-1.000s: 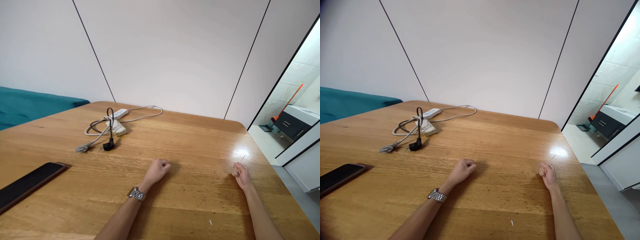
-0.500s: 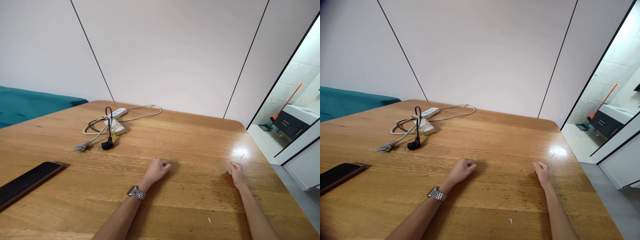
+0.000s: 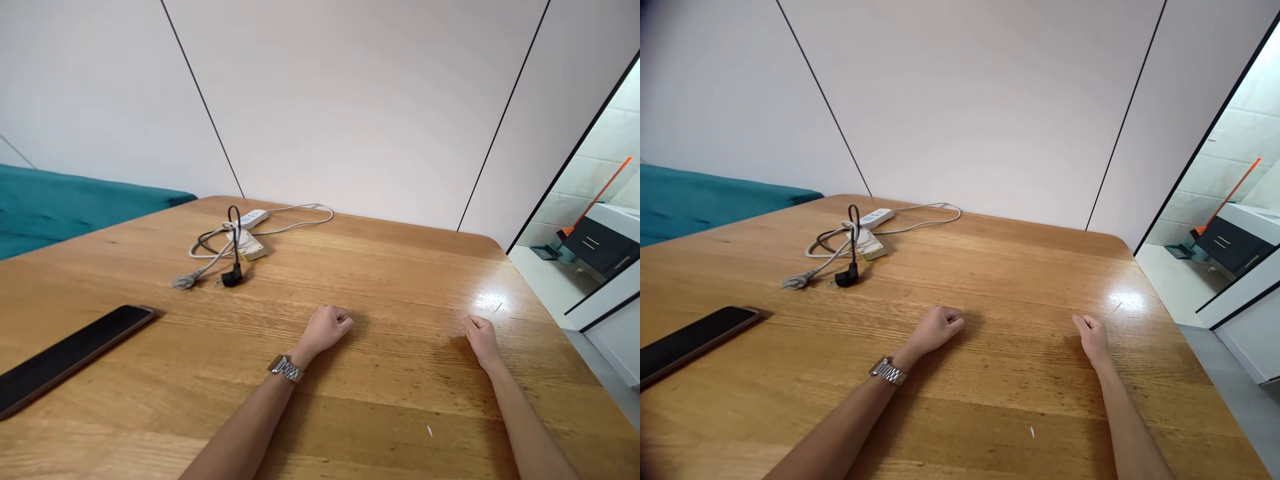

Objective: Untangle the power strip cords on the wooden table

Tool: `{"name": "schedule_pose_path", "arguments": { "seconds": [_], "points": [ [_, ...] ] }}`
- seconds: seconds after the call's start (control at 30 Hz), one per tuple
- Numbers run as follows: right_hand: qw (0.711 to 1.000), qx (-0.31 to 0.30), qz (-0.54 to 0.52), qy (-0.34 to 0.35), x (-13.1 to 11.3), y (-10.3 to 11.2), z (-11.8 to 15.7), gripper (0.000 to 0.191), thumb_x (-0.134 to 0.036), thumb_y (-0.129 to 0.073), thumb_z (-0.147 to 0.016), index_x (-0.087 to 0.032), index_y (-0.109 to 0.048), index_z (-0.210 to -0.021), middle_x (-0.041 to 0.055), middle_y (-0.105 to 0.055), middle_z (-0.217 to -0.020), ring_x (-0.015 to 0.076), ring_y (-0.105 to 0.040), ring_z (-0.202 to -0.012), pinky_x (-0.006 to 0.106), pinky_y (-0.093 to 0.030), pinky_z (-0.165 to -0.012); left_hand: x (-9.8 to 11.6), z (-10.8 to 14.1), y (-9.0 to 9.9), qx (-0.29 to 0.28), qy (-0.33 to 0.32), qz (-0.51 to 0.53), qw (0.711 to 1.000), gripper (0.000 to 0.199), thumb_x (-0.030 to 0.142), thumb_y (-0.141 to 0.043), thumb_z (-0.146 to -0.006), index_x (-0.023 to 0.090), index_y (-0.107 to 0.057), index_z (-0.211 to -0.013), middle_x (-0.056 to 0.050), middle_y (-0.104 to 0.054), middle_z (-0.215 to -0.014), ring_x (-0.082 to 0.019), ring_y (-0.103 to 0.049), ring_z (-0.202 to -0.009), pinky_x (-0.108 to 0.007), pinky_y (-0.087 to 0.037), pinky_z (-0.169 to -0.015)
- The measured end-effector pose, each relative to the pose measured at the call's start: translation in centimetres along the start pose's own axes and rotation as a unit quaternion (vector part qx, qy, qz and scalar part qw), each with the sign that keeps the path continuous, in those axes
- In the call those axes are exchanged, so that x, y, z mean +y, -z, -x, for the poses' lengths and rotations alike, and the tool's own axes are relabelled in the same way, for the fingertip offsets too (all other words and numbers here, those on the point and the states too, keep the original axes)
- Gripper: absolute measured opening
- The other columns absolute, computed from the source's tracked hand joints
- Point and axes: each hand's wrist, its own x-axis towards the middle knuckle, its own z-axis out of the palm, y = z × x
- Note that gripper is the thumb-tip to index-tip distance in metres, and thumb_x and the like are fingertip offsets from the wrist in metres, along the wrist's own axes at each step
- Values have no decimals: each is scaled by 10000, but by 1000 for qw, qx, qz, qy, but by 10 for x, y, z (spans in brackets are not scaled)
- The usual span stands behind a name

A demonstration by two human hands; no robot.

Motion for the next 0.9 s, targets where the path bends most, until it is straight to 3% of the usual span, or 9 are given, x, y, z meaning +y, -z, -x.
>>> {"name": "schedule_pose_path", "arguments": {
  "seconds": [0.3, 0.67, 0.9],
  "points": [
    [996, 5, 78, 32, -19, -7, 1, 451, -450, -544, -712, -242, -199, -508, -63, -185, -503, 92, -192, -494, 247, -201, -452, 7, 1, 4, 2, -16, -26, 1000, 280, 228, -437, -663, 195, -222, -487, 43, -175, -502, -94, -223, -483, -283, -140, -526],
    [994, 12, 108, 19, -17, -8, -2, 441, -512, -518, -701, -240, -226, -513, -56, -207, -518, 100, -233, -503, 244, -239, -471, 12, 2, 2, 6, -29, -70, 997, 273, 229, -462, -678, 189, -276, -482, 36, -256, -489, -104, -242, -490, -289, -156, -538],
    [977, 120, 173, -7, -17, -21, -1, 378, -398, -476, -725, -238, -222, -495, -50, -184, -492, 105, -220, -481, 262, -173, -450, 18, 3, -1, 12, -27, -86, 996, 237, 227, -470, -689, 181, -384, -473, 10, -369, -487, -113, -307, -494, -286, -169, -536]
  ]
}}
